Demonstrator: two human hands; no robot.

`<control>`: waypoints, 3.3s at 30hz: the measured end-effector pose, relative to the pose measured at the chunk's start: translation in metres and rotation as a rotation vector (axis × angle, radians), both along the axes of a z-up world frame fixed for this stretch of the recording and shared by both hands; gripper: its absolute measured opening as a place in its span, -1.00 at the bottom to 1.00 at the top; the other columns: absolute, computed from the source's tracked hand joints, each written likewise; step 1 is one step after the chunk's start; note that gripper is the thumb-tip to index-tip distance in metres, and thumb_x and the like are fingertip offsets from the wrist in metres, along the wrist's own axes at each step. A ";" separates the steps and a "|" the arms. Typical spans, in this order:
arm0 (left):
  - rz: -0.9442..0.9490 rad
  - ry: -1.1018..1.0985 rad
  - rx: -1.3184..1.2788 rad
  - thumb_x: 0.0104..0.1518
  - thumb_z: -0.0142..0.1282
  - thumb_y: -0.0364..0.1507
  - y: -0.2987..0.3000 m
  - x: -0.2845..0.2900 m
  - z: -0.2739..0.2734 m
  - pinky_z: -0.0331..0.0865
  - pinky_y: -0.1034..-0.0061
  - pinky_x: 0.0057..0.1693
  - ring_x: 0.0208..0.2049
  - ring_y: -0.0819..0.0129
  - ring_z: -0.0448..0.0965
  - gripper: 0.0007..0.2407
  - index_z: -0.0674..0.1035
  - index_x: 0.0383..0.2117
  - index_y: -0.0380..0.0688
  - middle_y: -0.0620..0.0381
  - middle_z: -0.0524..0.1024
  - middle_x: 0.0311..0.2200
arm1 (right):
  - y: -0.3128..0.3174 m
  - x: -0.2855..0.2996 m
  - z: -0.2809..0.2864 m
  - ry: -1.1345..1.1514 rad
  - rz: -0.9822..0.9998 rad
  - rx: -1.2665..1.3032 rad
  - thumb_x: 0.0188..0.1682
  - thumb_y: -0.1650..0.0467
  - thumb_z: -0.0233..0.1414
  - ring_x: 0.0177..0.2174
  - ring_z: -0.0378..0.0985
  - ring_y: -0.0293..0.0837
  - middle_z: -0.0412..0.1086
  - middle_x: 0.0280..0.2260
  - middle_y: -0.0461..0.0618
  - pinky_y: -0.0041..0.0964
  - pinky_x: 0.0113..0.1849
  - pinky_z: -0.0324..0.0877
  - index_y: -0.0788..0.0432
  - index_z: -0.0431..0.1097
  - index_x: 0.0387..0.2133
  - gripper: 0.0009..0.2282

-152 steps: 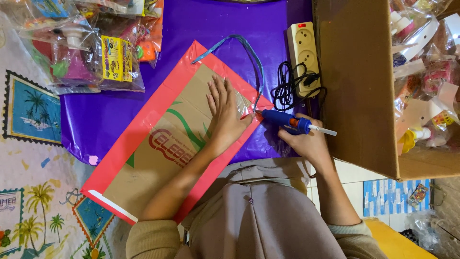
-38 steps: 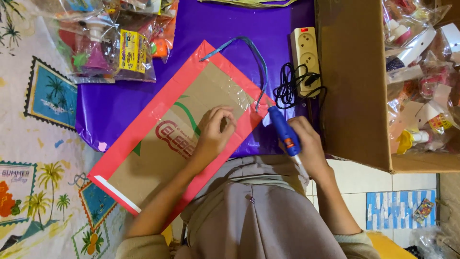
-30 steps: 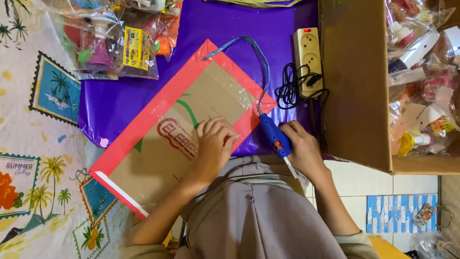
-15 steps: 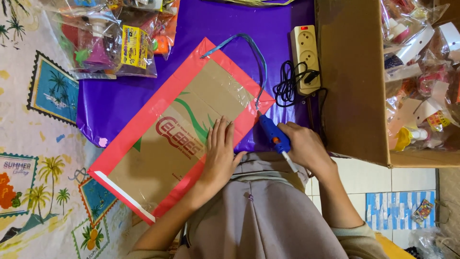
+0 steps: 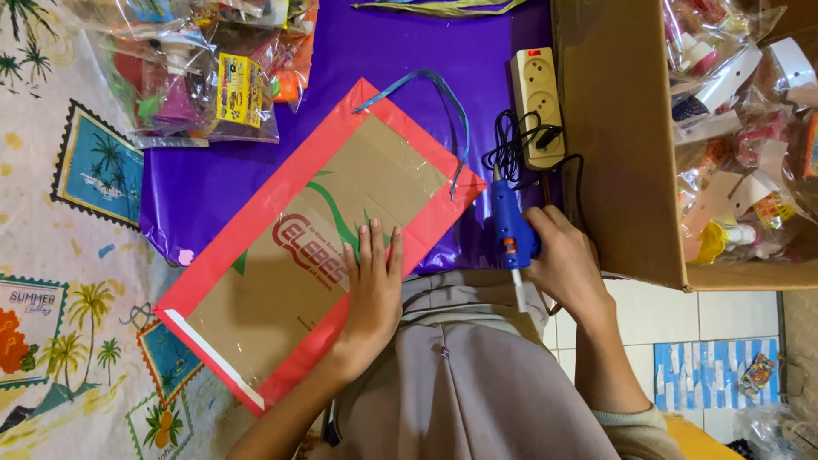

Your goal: Assembling a toy display board by gluing a string handle and paper backing to cardboard, then sorting toy packages.

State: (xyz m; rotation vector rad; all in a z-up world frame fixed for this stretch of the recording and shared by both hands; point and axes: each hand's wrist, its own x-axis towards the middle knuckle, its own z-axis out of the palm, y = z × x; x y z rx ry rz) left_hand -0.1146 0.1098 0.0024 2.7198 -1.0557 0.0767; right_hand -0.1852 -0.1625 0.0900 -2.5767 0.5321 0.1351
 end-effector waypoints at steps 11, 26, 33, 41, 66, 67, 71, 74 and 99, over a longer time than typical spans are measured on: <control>-0.049 -0.003 -0.057 0.10 0.04 -0.50 0.030 0.008 0.082 -0.04 -0.34 0.31 0.40 -0.30 0.03 -0.34 0.11 0.41 -0.26 -0.38 0.02 0.39 | 0.009 0.005 0.008 -0.209 -0.003 0.145 -0.23 0.51 0.22 -0.20 0.46 0.42 0.25 -0.26 0.19 0.27 -0.20 0.39 0.20 0.31 -0.11 -0.62; 0.282 0.691 -0.461 0.25 -0.17 -0.33 0.089 0.076 0.261 0.34 0.45 0.10 0.08 0.35 0.52 -0.53 0.29 0.32 -0.12 0.13 0.48 0.21 | 0.003 0.024 -0.036 -0.184 0.111 -0.083 -0.26 0.57 0.14 -0.37 0.40 0.18 0.28 -0.18 0.23 0.14 0.01 0.17 0.26 0.28 0.01 -0.53; 0.474 1.139 -0.989 0.28 -0.16 -0.42 0.115 0.119 0.231 0.31 0.54 0.02 -0.02 0.37 0.43 -0.56 0.34 0.32 -0.19 0.01 0.45 0.13 | -0.002 0.019 -0.031 -0.180 0.093 0.028 -0.28 0.63 0.00 -0.05 0.39 0.26 0.19 0.02 0.27 0.03 -0.03 0.36 0.32 0.30 0.03 -0.51; 0.454 1.028 -0.922 0.27 -0.14 -0.47 0.103 0.107 0.242 0.35 0.54 0.00 -0.05 0.36 0.47 -0.59 0.37 0.28 -0.22 0.01 0.50 0.09 | -0.003 0.014 -0.026 -0.146 0.114 0.023 -0.29 0.65 -0.01 0.01 0.36 0.31 0.14 0.14 0.30 0.06 -0.01 0.36 0.28 0.24 0.11 -0.44; -0.142 -0.077 -0.058 -0.02 0.29 -0.07 0.018 -0.033 0.083 -0.19 -0.36 0.34 0.43 -0.34 -0.10 -0.13 0.11 0.40 -0.18 -0.37 -0.12 0.43 | 0.081 0.024 -0.010 -0.467 -0.306 1.636 -0.03 0.53 -0.03 -0.19 0.46 -0.06 0.42 -0.07 0.19 -0.15 -0.15 0.38 0.35 0.23 0.14 -0.59; -0.146 -0.076 -0.059 -0.02 0.29 -0.07 0.020 -0.027 0.085 -0.19 -0.36 0.34 0.43 -0.34 -0.10 -0.13 0.11 0.40 -0.18 -0.37 -0.12 0.43 | 0.079 0.022 -0.015 -0.470 -0.309 1.634 -0.03 0.53 -0.03 -0.19 0.46 -0.06 0.42 -0.07 0.19 -0.15 -0.15 0.38 0.35 0.23 0.14 -0.59; -0.055 0.054 -0.302 0.11 0.19 -0.03 0.027 0.014 0.115 -0.25 -0.33 0.39 0.46 -0.36 -0.16 -0.13 0.00 0.39 -0.36 -0.49 -0.20 0.42 | 0.073 0.016 -0.020 -0.563 -0.241 1.689 -0.03 0.58 -0.01 -0.14 0.48 -0.05 0.42 -0.05 0.18 -0.15 -0.07 0.39 0.35 0.25 0.09 -0.63; 0.104 -0.010 -0.464 0.23 0.10 -0.15 0.040 0.055 0.140 -0.08 -0.30 0.38 0.38 -0.43 0.04 -0.27 0.07 0.38 -0.43 -0.52 0.00 0.37 | 0.072 0.013 -0.028 -0.640 -0.168 1.637 -0.04 0.59 0.01 -0.28 0.56 -0.06 0.47 -0.29 0.16 -0.05 -0.17 0.48 0.35 0.35 -0.05 -0.73; 0.400 0.005 -0.705 0.27 0.28 -0.59 0.069 0.058 0.194 0.22 0.53 -0.33 -0.51 0.35 0.31 -0.81 0.60 -0.10 -0.51 0.01 0.53 -0.43 | 0.051 -0.024 -0.019 -0.715 -0.006 1.764 0.05 0.51 0.04 -0.16 0.49 -0.11 0.45 -0.13 0.04 -0.10 -0.07 0.43 0.29 0.35 -0.01 -0.76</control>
